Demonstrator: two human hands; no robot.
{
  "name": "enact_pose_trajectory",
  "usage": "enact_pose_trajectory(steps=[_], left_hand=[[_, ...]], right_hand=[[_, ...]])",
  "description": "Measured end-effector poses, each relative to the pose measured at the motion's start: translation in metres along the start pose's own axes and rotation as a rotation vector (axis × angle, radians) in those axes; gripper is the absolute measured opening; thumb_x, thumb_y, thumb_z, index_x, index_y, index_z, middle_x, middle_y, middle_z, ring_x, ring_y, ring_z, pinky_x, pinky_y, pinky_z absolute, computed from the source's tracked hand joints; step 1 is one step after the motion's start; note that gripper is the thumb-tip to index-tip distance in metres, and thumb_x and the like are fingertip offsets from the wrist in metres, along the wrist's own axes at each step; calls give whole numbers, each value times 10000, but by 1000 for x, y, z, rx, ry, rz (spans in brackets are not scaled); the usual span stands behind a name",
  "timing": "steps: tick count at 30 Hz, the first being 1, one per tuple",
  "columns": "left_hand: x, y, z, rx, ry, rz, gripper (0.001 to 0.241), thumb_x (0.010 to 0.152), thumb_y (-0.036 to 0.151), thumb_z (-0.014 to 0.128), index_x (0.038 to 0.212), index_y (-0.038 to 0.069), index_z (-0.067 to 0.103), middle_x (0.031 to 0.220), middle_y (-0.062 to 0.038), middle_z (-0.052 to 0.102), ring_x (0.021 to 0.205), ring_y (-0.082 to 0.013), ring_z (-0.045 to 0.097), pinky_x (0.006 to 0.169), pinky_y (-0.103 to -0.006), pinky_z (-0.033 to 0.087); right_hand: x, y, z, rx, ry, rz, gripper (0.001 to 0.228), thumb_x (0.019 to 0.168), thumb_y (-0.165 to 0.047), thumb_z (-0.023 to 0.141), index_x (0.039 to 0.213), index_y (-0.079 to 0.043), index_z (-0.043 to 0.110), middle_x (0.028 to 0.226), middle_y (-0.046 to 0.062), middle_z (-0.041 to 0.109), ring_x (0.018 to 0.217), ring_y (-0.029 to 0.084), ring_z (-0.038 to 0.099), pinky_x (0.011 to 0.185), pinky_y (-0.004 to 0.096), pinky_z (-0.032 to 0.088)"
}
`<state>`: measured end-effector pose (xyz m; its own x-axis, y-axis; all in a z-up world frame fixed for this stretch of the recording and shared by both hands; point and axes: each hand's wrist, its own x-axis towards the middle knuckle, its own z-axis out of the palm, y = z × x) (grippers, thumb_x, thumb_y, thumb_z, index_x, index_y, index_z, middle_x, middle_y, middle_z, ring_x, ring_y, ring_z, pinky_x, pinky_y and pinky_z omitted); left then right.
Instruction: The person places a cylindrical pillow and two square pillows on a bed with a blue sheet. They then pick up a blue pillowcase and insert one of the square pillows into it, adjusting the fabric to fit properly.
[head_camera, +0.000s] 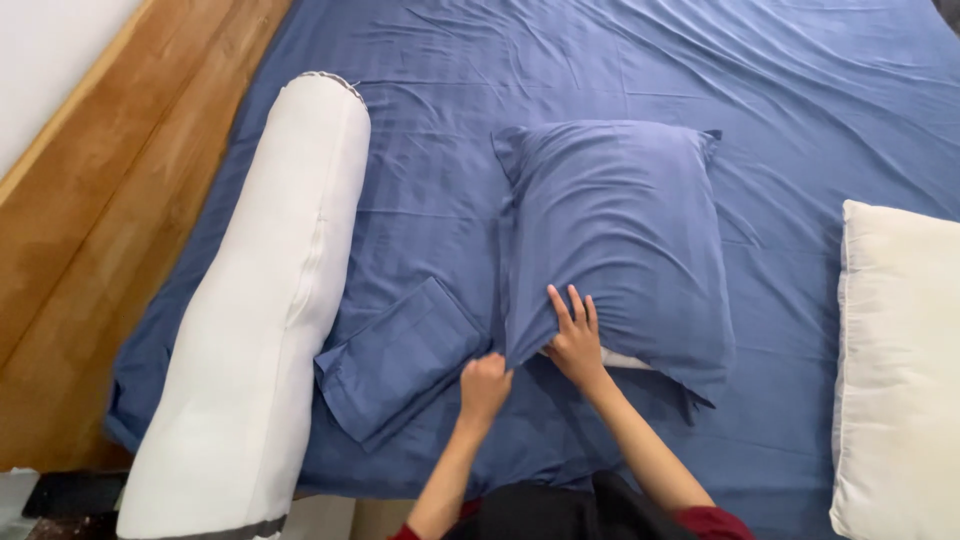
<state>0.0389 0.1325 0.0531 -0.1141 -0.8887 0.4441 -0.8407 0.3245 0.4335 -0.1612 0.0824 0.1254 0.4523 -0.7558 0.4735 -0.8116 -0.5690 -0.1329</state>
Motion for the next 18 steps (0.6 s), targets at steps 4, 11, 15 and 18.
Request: enact_pose_trajectory(steps=[4, 11, 15, 18], left_hand=[[-47, -3, 22, -112, -24, -207, 197, 793, 221, 796, 765, 67, 677, 815, -118, 697, 780, -376, 692, 674, -480, 544], [-2, 3, 3, -177, 51, -473, 313, 794, 172, 762, 1034, 8, 646, 974, -184, 691, 887, -406, 679, 713, -501, 534], [-22, 6, 0, -199, 75, -288, 327, 839, 13, 646, 1165, 36, 648, 1075, -185, 713, 987, -399, 678, 842, -474, 554], [-47, 33, -25, -261, 187, -132, 346, 802, -17, 645, 1147, 1, 627, 1048, -216, 693, 1011, -409, 665, 871, -470, 555]], right_hand=[[-19, -14, -6, -16, 103, -49, 505, 763, -405, 770, 1236, -229, 738, 1624, 128, 350, 1489, 425, 292, 1196, 615, 222], [-39, -1, -9, 222, 120, -256, 398, 821, -287, 806, 1144, -74, 713, 1493, 99, 552, 1376, 334, 543, 1178, 605, 336], [-58, 15, -16, 310, 263, -185, 236, 804, -36, 751, 1027, 1, 682, 1267, 142, 640, 1161, 357, 639, 1000, 489, 519], [-76, 16, -30, 323, 421, -220, 200, 785, 74, 696, 972, 16, 654, 1202, 139, 677, 1097, 332, 670, 935, 459, 553]])
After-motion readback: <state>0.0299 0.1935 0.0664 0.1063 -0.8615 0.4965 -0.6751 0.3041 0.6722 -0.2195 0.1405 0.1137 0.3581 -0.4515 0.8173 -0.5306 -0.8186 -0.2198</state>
